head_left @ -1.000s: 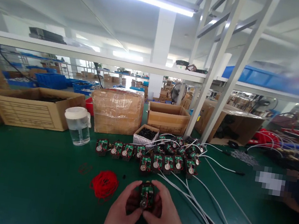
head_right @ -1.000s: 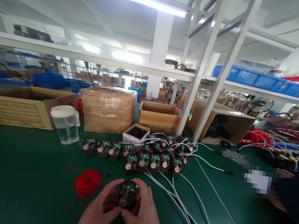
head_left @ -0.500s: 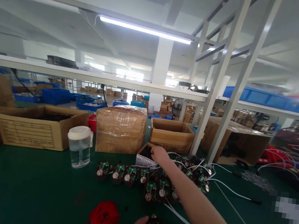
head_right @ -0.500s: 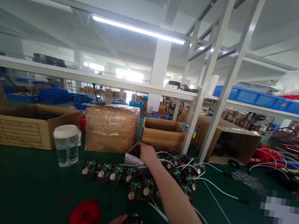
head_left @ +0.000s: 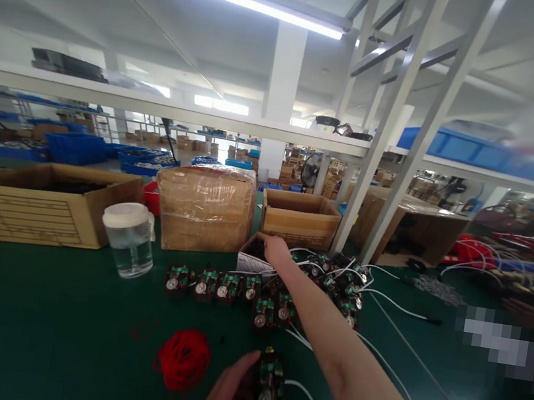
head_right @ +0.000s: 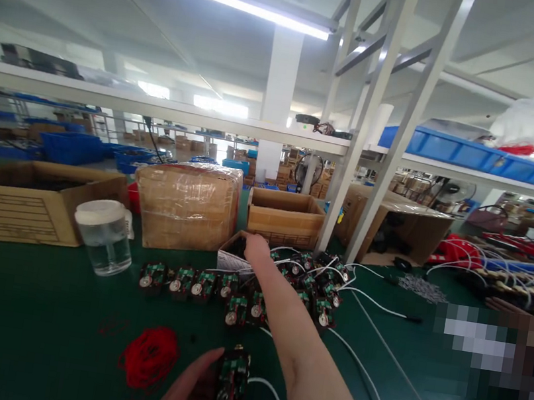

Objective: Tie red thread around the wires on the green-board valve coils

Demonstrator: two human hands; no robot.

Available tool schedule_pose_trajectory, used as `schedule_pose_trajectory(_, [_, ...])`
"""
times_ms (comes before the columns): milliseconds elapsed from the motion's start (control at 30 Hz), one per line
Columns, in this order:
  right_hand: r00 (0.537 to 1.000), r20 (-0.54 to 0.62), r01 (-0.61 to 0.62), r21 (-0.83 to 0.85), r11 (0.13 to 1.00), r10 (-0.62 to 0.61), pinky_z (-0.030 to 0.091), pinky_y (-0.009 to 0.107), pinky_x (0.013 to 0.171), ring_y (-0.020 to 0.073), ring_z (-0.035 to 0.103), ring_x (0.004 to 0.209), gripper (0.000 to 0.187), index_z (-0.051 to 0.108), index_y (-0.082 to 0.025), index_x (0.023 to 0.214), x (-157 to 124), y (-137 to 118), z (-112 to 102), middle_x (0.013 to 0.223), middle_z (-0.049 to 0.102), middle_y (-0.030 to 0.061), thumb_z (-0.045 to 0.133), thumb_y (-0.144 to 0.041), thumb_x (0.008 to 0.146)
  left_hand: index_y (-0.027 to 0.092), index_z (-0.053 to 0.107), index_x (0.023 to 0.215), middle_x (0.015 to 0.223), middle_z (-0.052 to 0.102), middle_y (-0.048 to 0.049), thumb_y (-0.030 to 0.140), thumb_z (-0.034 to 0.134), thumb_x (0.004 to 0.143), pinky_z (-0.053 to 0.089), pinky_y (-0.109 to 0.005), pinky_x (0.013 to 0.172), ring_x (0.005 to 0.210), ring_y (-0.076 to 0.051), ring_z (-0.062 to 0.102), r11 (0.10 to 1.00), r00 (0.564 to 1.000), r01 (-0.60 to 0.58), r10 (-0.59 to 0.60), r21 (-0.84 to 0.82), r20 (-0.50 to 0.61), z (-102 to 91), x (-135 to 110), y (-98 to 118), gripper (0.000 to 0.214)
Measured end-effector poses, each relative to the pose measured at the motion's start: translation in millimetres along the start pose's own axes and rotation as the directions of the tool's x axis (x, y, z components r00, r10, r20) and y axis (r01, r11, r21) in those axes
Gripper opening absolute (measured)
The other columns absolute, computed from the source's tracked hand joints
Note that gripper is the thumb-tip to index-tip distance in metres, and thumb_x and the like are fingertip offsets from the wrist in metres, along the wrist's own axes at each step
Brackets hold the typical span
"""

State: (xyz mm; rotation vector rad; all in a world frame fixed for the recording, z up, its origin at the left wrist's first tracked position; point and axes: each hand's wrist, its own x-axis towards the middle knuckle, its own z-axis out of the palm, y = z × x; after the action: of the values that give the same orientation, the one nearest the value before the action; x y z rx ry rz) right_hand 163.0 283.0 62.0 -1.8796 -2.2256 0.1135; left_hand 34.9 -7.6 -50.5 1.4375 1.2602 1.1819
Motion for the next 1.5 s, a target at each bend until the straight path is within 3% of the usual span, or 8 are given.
schedule_pose_trajectory(233, [0.983,-0.182,0.041,0.279,0.959,0.011,0.054,0.044,0.092,0.0225,0.064,0.103,0.023,0.065,-0.016,0.112,-20.6,-7.1,-23.5,0.115,0.066,0.0072,0.061,-0.035,0.099,0.022,0.058,0.133,0.103,0.073,-0.0067,0.024,0.063,0.072,0.061,-0.029,0.075,0.086,-0.019,0.071,1.0,1.0,-0.012,0.012,-0.01,0.005,-1.9,0.1,2.9,0.061])
schedule_pose_trajectory(400, [0.953,-0.296,0.134,0.602,0.787,0.064,0.052,0.034,0.08,0.0169,0.064,0.081,0.02,0.064,-0.016,0.098,-80.0,-3.5,-37.7,0.087,0.066,0.0014,0.056,-0.035,0.1,0.023,0.058,0.133,0.104,0.073,-0.005,0.023,0.06,0.075,0.061,-0.028,0.077,0.088,-0.019,0.072,1.0,1.0,-0.003,0.003,0.021,0.001,-1.1,-2.6,13.6,0.059])
schedule_pose_trajectory(633, [0.977,-0.172,0.108,0.908,0.405,0.124,0.042,0.026,0.056,0.0141,0.054,0.057,0.032,0.057,-0.021,0.097,-245.6,16.7,-19.5,0.073,0.058,-0.0007,0.044,-0.05,0.099,0.026,0.06,0.129,0.101,0.074,-0.0023,0.021,0.06,0.074,0.061,-0.031,0.077,0.084,-0.021,0.073,0.999,0.999,-0.032,0.031,-0.012,-0.037,-0.5,-4.4,21.7,0.055])
schedule_pose_trajectory(667, [0.982,-0.137,0.088,0.943,0.32,0.133,0.043,0.026,0.058,0.0143,0.055,0.061,0.03,0.057,-0.022,0.098,-264.2,18.6,-16.0,0.075,0.059,0.0001,0.048,-0.05,0.098,0.026,0.06,0.129,0.101,0.074,-0.0024,0.02,0.06,0.074,0.061,-0.031,0.078,0.084,-0.02,0.073,1.0,0.999,-0.028,0.028,-0.009,-0.026,-1.3,-4.4,23.3,0.056])
schedule_pose_trajectory(767, [0.995,0.046,-0.03,0.986,-0.163,0.094,0.042,0.024,0.063,0.0127,0.055,0.067,0.027,0.06,-0.023,0.103,-301.2,21.5,-6.5,0.085,0.062,0.0017,0.071,-0.042,0.086,0.025,0.059,0.131,0.102,0.075,-0.0029,0.02,0.061,0.075,0.062,-0.032,0.08,0.085,-0.019,0.073,1.0,1.0,-0.022,0.022,0.003,0.017,-3.8,-4.8,27.7,0.055])
schedule_pose_trajectory(833, [0.995,0.084,-0.066,0.957,-0.284,0.053,0.039,0.023,0.061,0.0113,0.054,0.064,0.034,0.061,-0.024,0.11,-312.5,22.1,-0.7,0.084,0.064,0.0018,0.077,-0.039,0.084,0.026,0.059,0.13,0.102,0.075,-0.0027,0.021,0.061,0.077,0.062,-0.033,0.08,0.085,-0.019,0.074,0.999,0.999,-0.034,0.034,0.005,0.003,-4.8,-5.2,29.6,0.054])
schedule_pose_trajectory(1267, [1.0,0.021,-0.019,0.988,-0.156,0.009,0.041,0.026,0.055,0.0131,0.061,0.055,0.029,0.069,-0.02,0.092,-316.4,22.2,14.6,0.082,0.072,0.0044,0.08,-0.044,0.081,0.025,0.057,0.133,0.104,0.075,-0.0038,0.023,0.063,0.079,0.062,-0.032,0.083,0.091,-0.02,0.074,1.0,0.998,-0.004,0.002,0.028,0.068,-9.1,-3.1,25.4,0.054])
schedule_pose_trajectory(1500, [0.996,0.009,-0.025,0.983,0.182,0.089,0.046,0.027,0.054,0.0173,0.069,0.056,0.039,0.058,-0.02,0.097,-319.4,22.2,27.7,0.094,0.074,0.0085,0.06,-0.059,0.092,0.026,0.059,0.131,0.103,0.075,-0.0028,0.025,0.063,0.079,0.062,-0.031,0.081,0.088,-0.019,0.073,1.0,1.0,-0.017,0.016,0.022,0.02,-4.6,-5.4,28.4,0.052])
